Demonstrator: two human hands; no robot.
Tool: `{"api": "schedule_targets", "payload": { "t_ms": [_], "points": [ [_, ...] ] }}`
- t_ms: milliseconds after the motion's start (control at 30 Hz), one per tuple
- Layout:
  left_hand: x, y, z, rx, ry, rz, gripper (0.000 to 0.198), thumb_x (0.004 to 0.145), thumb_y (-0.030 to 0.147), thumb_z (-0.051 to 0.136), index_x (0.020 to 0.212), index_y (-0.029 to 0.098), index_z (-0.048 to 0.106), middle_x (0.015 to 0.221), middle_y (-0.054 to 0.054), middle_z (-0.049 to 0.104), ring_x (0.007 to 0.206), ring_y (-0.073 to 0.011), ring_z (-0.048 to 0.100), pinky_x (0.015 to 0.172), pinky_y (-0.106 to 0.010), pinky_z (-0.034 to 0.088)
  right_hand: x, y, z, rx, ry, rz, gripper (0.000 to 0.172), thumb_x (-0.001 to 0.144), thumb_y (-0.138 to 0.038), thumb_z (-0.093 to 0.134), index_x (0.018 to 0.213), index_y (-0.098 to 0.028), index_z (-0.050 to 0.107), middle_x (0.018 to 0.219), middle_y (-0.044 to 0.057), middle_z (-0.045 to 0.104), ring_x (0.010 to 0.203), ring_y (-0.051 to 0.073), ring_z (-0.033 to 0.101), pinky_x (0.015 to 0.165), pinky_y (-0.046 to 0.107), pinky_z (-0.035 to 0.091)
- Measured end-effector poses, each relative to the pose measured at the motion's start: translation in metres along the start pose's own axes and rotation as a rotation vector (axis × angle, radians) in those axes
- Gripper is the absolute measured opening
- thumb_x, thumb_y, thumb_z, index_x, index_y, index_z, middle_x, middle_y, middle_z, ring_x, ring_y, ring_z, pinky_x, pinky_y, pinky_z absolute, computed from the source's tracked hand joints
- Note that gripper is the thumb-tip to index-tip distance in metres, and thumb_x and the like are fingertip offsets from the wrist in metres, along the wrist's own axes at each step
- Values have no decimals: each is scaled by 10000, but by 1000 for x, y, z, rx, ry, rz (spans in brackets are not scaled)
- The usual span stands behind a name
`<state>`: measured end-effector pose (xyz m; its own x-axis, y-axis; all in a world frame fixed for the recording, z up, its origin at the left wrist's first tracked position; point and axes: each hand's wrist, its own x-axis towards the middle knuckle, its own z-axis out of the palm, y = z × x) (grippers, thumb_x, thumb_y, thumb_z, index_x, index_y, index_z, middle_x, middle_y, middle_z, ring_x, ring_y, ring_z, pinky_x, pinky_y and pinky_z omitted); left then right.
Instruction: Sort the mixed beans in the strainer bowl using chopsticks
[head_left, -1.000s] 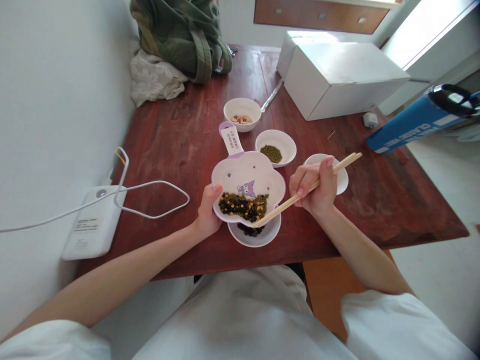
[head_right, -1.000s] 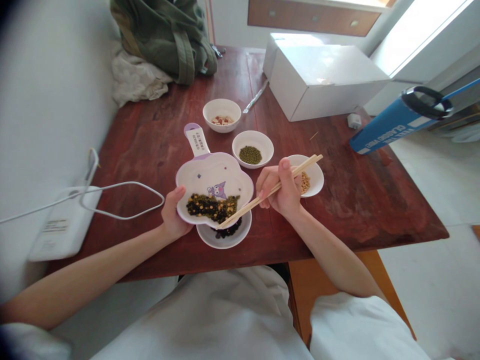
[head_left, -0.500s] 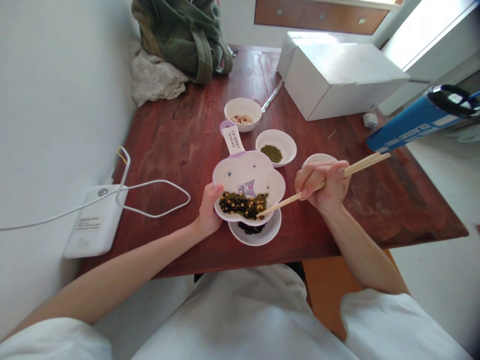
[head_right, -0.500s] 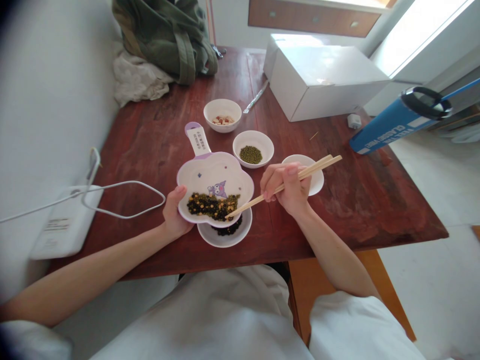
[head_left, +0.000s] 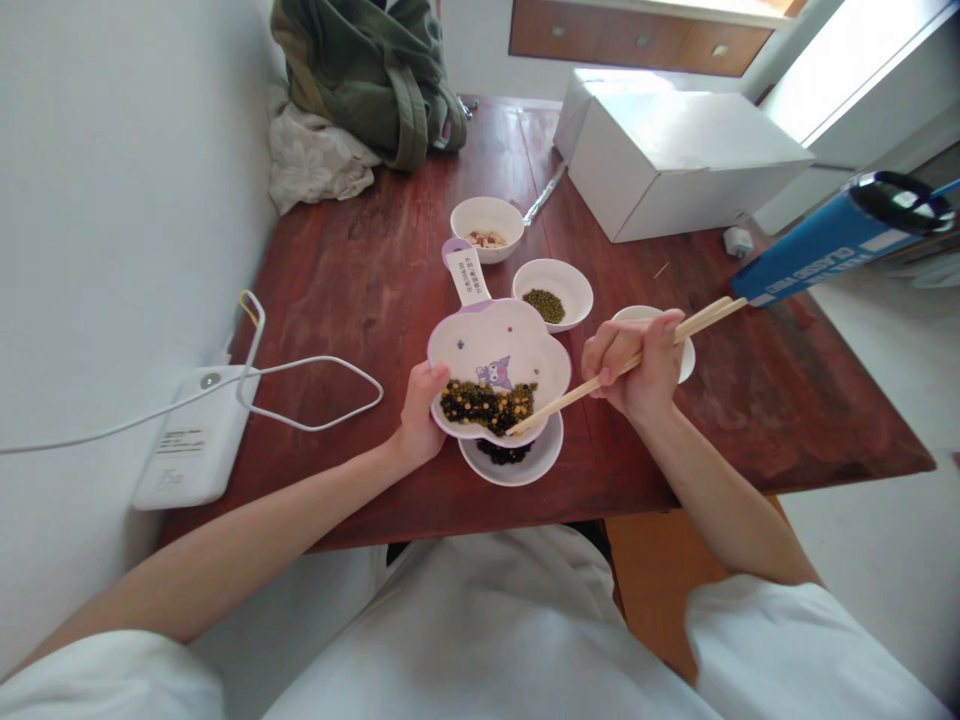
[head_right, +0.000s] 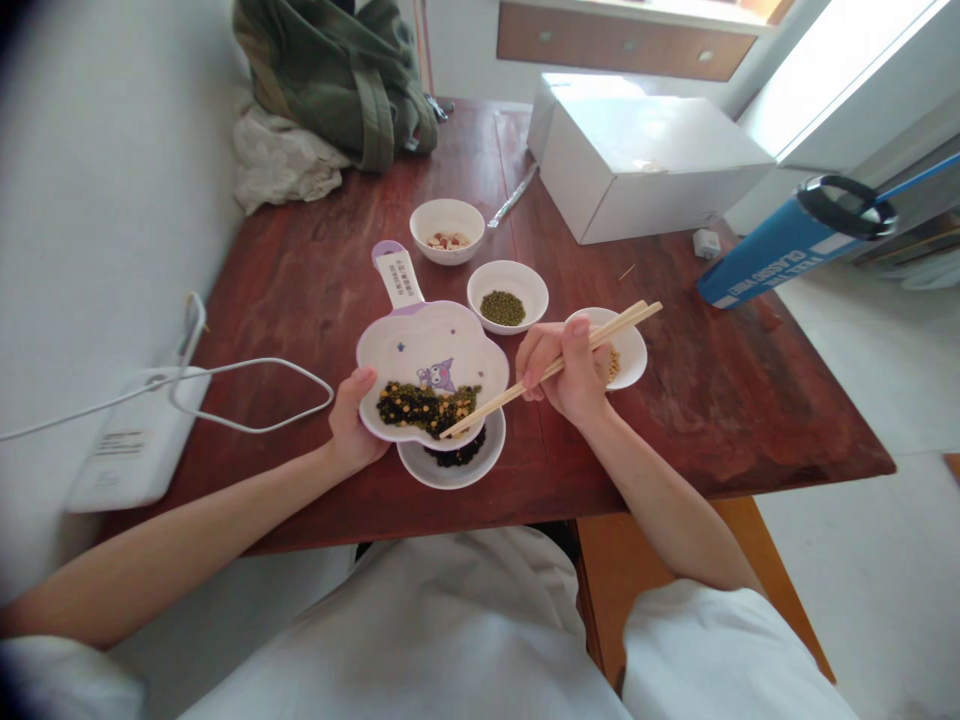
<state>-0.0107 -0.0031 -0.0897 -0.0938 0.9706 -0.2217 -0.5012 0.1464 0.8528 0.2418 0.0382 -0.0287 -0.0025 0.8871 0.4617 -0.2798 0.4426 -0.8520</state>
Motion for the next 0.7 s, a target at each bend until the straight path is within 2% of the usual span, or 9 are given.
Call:
{"api": "schedule_targets", "payload": {
  "t_ms": [167, 300, 400, 500, 700],
  "points": [
    [-1, 1, 2, -26, -36, 1, 573, 723, 740, 1017, 897, 238, 803, 885, -36, 849, 1091, -356, 838, 995, -452, 658, -2, 0, 1, -2, 24, -59, 802, 1092, -765, 752, 482, -246, 731, 452, 32, 611, 313, 123, 505, 268, 254, 318],
    [-2, 4, 9, -20, -71, 13, 556, 740, 731, 990, 921, 232, 825, 948, -70, 886, 1115, -383, 846, 999, -479, 671, -7, 2, -2, -4, -29, -91, 714, 1114, -688, 774, 563, -235, 808, 533, 47, 717, 337, 119, 563, 296, 242, 367],
    [-4, 8, 13, -17, -93, 24, 544, 736, 734, 987, 876, 238, 812, 906, -73, 887, 1165, -423, 859, 1010, -513, 697, -12, 2, -3, -27, -89, -98, 671, 1124, -652, 778, 602, -236, 841, 573, 53, 766, 345, 120, 593, 316, 240, 397],
    [-5, 10, 16, -27, -95, 26, 526, 733, 721, 993, 836, 243, 799, 906, -81, 899, 1236, -455, 859, 1062, -547, 712, -16, 2, -1, -57, -113, -121, 693, 1142, -654, 744, 596, -239, 849, 555, 54, 757, 336, 122, 584, 317, 245, 392],
    [-5, 12, 18, -43, -77, 4, 551, 716, 740, 983, 820, 236, 787, 966, -113, 918, 1299, -490, 851, 1090, -585, 725, -20, 0, 3, -99, -56, -81, 755, 1134, -718, 707, 555, -252, 835, 509, 52, 710, 326, 131, 566, 303, 261, 387]
  ]
}}
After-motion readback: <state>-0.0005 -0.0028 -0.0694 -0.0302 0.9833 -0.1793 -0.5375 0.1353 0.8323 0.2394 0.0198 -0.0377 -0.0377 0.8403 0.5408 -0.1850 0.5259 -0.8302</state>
